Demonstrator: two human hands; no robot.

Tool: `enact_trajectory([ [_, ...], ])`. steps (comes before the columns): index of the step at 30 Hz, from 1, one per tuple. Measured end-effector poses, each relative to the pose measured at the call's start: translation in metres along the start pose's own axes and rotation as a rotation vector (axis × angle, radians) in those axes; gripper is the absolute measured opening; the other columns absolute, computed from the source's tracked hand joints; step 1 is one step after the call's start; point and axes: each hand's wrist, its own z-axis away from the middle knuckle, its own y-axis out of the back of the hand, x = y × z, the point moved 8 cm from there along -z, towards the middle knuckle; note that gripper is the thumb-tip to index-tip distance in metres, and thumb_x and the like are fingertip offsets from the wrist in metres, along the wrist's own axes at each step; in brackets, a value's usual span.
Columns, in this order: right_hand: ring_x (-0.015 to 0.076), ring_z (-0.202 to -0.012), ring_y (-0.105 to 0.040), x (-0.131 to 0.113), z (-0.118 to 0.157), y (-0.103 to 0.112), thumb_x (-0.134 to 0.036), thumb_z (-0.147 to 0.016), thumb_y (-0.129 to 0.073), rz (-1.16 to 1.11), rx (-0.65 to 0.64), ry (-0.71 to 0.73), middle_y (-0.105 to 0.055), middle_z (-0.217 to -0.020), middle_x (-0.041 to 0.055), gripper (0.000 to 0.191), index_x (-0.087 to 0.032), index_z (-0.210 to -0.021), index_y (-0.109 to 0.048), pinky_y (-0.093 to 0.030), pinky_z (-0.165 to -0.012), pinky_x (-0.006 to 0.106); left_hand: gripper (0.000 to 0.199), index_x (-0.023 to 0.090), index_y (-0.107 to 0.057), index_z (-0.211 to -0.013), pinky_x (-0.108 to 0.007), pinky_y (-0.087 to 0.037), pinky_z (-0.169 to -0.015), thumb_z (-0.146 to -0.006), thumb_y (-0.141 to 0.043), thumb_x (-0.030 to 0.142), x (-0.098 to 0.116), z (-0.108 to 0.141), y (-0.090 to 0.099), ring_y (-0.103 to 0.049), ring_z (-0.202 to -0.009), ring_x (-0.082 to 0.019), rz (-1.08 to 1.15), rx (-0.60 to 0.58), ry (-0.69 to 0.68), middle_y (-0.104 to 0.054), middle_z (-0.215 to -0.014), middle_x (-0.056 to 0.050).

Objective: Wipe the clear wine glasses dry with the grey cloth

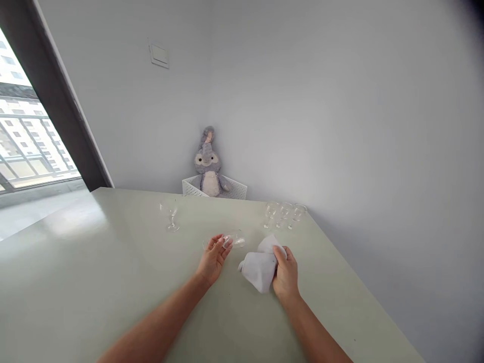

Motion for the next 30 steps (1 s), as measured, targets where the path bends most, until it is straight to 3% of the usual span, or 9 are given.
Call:
enact_trajectory([
  [3, 0.0131, -0.066, -0.051, -0.016, 0.015, -0.020, -0.039, -0.068, -0.063, 0.264, -0.194, 0.190, -0.061, -0.089, 0.0013, 0.023, -0.020, -0.078, -0.056, -0.039, -0.057, 0.023, 0.022, 0.020, -0.055, -0.092, -0.033, -0.039, -0.096, -0.073, -0.064, 0.021, -0.001, 0.001, -0.003, -0.056, -0.100, -0.017, -0.076, -0.035, -0.039, -0.062, -0.095, -0.003],
  [6, 0.0184, -0.083, -0.054, -0.010, 0.033, -0.047, -0.042, -0.072, -0.059, 0.385, -0.446, 0.187, -0.061, -0.100, 0.0040, 0.031, -0.021, -0.094, -0.061, -0.041, -0.068, 0.025, 0.027, 0.020, -0.055, -0.095, -0.032, -0.038, -0.095, -0.070, -0.066, 0.020, -0.001, 0.006, -0.011, -0.055, -0.103, -0.017, -0.109, -0.073, -0.060, -0.061, -0.098, -0.004],
  [10, 0.0215, -0.094, -0.053, -0.003, 0.029, -0.046, -0.048, -0.083, -0.041, 0.319, -0.428, 0.119, -0.061, -0.102, 0.0059, 0.038, -0.022, -0.102, -0.060, -0.040, -0.075, 0.029, 0.030, 0.019, -0.056, -0.093, -0.032, -0.038, -0.093, -0.066, -0.069, 0.018, 0.000, 0.013, -0.019, -0.054, -0.104, -0.019, -0.147, -0.090, -0.059, -0.060, -0.102, -0.005],
  [13, 0.0235, -0.098, -0.050, -0.006, 0.023, -0.042, -0.046, -0.081, -0.046, 0.424, -0.430, 0.201, -0.061, -0.101, 0.0064, 0.034, -0.024, -0.102, -0.062, -0.037, -0.084, 0.035, 0.034, 0.020, -0.057, -0.095, -0.032, -0.038, -0.092, -0.064, -0.070, 0.018, 0.001, 0.017, -0.026, -0.054, -0.103, -0.020, -0.167, -0.106, -0.058, -0.059, -0.103, -0.005],
  [17, 0.0259, -0.104, -0.044, -0.015, 0.033, -0.055, -0.037, -0.075, -0.057, 0.614, -0.620, 0.330, -0.061, -0.104, 0.0051, 0.035, -0.030, -0.110, -0.060, -0.029, -0.094, 0.041, 0.034, 0.021, -0.055, -0.099, -0.032, -0.038, -0.091, -0.068, -0.067, 0.021, 0.003, 0.022, -0.034, -0.054, -0.102, -0.020, -0.200, -0.146, -0.056, -0.059, -0.103, -0.006],
  [22, 0.0232, -0.112, -0.044, 0.005, 0.050, -0.065, -0.031, -0.074, -0.059, 0.518, -0.875, 0.043, -0.051, -0.122, 0.0007, 0.055, -0.033, -0.126, -0.042, -0.029, -0.097, 0.043, 0.025, 0.019, -0.056, -0.092, -0.025, -0.045, -0.074, -0.070, -0.065, 0.027, -0.001, 0.022, -0.030, -0.057, -0.082, -0.014, -0.342, -0.161, -0.002, -0.059, -0.090, -0.003],
  [24, 0.0241, -0.114, -0.042, 0.013, 0.049, -0.065, -0.030, -0.071, -0.062, 0.460, -0.841, 0.023, -0.053, -0.121, 0.0024, 0.054, -0.030, -0.122, -0.047, -0.026, -0.098, 0.043, 0.022, 0.018, -0.058, -0.087, -0.023, -0.045, -0.065, -0.070, -0.064, 0.031, -0.007, 0.022, -0.027, -0.055, -0.071, -0.012, -0.448, -0.157, 0.050, -0.059, -0.081, -0.002],
  [27, 0.0250, -0.110, -0.047, 0.023, 0.036, -0.058, -0.030, -0.066, -0.067, 0.305, -0.689, 0.008, -0.061, -0.110, 0.0055, 0.042, -0.023, -0.107, -0.061, -0.030, -0.097, 0.040, 0.024, 0.018, -0.060, -0.087, -0.023, -0.045, -0.062, -0.071, -0.061, 0.035, -0.012, 0.024, -0.027, -0.055, -0.071, -0.014, -0.507, -0.154, 0.089, -0.061, -0.080, -0.003],
  [30, 0.0214, -0.084, -0.060, 0.037, 0.027, -0.050, -0.033, -0.064, -0.068, -0.003, -0.569, -0.249, -0.066, -0.089, 0.0055, 0.039, -0.019, -0.100, -0.063, -0.044, -0.079, 0.035, 0.036, 0.022, -0.057, -0.107, -0.024, -0.045, -0.071, -0.072, -0.061, 0.032, -0.010, 0.030, -0.042, -0.057, -0.084, -0.017, -0.426, -0.230, 0.070, -0.062, -0.094, -0.005],
])
